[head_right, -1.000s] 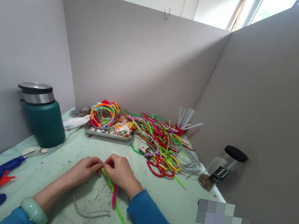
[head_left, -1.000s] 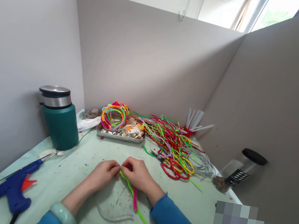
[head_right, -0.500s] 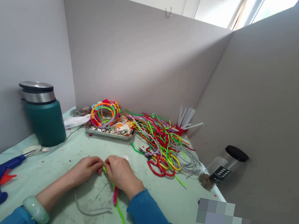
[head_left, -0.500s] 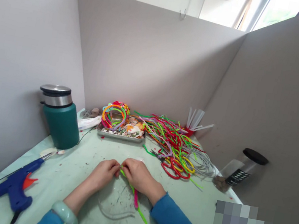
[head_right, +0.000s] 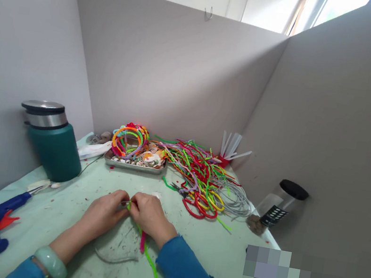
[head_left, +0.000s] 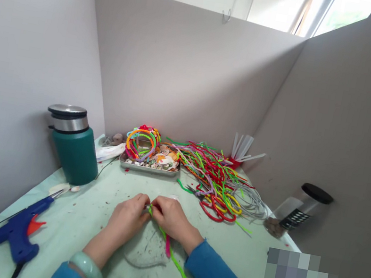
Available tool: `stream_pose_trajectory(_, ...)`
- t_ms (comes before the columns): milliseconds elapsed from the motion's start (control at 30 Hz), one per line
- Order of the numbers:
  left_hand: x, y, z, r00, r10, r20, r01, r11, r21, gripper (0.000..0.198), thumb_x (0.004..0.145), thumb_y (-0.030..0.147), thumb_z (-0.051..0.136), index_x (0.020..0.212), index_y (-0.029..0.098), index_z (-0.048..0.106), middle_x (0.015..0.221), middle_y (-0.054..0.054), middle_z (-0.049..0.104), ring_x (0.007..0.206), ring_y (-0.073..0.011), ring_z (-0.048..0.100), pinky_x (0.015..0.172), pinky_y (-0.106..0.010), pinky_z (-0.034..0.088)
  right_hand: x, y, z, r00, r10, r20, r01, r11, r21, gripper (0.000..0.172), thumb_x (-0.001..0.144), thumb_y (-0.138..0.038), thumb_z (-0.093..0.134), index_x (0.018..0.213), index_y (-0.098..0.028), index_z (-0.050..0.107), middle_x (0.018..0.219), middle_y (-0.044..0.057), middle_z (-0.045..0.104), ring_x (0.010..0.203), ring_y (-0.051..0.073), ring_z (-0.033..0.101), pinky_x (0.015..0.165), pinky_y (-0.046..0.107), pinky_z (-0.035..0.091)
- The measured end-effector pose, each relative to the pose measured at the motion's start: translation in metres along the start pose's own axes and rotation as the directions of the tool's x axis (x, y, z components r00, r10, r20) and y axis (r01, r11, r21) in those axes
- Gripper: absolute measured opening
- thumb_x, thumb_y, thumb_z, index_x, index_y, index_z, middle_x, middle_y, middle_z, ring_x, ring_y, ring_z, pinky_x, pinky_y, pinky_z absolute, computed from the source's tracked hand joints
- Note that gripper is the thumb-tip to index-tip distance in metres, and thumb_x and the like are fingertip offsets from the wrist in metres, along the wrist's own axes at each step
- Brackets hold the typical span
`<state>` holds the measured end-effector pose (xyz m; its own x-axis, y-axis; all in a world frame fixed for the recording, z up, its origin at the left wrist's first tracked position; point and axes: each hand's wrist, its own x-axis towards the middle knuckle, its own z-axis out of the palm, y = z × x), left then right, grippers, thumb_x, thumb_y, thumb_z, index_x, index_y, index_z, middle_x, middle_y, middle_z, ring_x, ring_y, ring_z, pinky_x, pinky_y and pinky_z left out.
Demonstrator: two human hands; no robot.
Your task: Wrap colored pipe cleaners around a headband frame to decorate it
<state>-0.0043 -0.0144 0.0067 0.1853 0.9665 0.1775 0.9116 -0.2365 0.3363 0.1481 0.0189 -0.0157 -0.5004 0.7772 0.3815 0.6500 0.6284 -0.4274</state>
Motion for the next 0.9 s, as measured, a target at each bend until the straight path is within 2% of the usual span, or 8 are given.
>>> stream_pose_trajectory(133,-0.001,0.000,-0.003,0.998,0.063,-0.023,-0.061,0.995,0.083,0.013,0.078,0.023,0.045,0.089,0.022,0.051,0.090,-0.003,0.061,0.077,-0.0165,0.057,0.060,-0.024,0.032,0.000,0.002,-0.002,1.000,-0.017,0.008,0.017,0.998,0.063,0.012,0.080,-0.019,0.050,0.081,-0.017,0.062,0.071,0.003,0.065,0.064,0.012,0.056,0.058,0.021,0.035)
stream_pose_trajectory(267,0.000,-0.003,-0.004,0.995,0.093,-0.026,-0.092,0.995,0.047,0.014,0.080,0.024,0.043,0.087,0.024,0.055,0.087,-0.002,0.063,0.076,-0.0161,0.057,0.062,-0.023,0.033,-0.001,0.003,-0.005,0.999,-0.031,0.028,0.028,0.993,0.114,0.014,0.080,-0.017,0.049,0.081,-0.017,0.063,0.071,0.002,0.065,0.064,0.012,0.057,0.058,0.020,0.037)
stream_pose_trajectory(433,0.003,-0.008,-0.005,0.999,0.045,-0.019,-0.047,0.987,-0.152,0.016,0.077,0.028,0.048,0.079,0.022,0.062,0.078,-0.002,0.065,0.072,-0.0161,0.056,0.064,-0.023,0.035,0.000,0.002,-0.008,0.997,-0.060,0.058,0.051,0.987,0.153,0.015,0.079,-0.016,0.049,0.082,-0.017,0.064,0.073,0.002,0.066,0.066,0.012,0.058,0.060,0.020,0.038)
stream_pose_trajectory(633,0.006,-0.011,-0.004,1.000,-0.007,0.007,0.009,0.925,-0.379,0.016,0.072,0.031,0.050,0.069,0.020,0.062,0.066,0.001,0.064,0.060,-0.0130,0.052,0.058,-0.021,0.034,-0.001,0.002,-0.009,0.993,-0.097,0.060,0.087,0.984,0.157,0.015,0.078,-0.014,0.050,0.082,-0.017,0.064,0.073,0.002,0.065,0.065,0.012,0.057,0.059,0.019,0.038)
stream_pose_trajectory(767,0.007,-0.010,-0.002,0.997,-0.070,0.037,0.078,0.922,-0.380,0.018,0.072,0.031,0.049,0.070,0.018,0.062,0.064,0.000,0.063,0.061,-0.0129,0.052,0.057,-0.021,0.034,-0.001,0.004,-0.006,0.993,-0.087,0.077,0.072,0.982,0.173,0.011,0.077,-0.020,0.056,0.084,-0.018,0.064,0.071,0.001,0.064,0.063,0.011,0.056,0.057,0.019,0.037)
stream_pose_trajectory(900,0.008,-0.010,-0.001,0.996,-0.080,0.030,0.086,0.936,-0.341,0.024,0.076,0.031,0.046,0.083,0.018,0.065,0.071,-0.003,0.067,0.065,-0.0145,0.056,0.061,-0.022,0.035,-0.001,0.005,-0.006,0.995,-0.079,0.058,0.067,0.980,0.188,0.019,0.077,-0.032,0.059,0.087,-0.017,0.063,0.071,0.000,0.063,0.063,0.011,0.054,0.057,0.020,0.037)
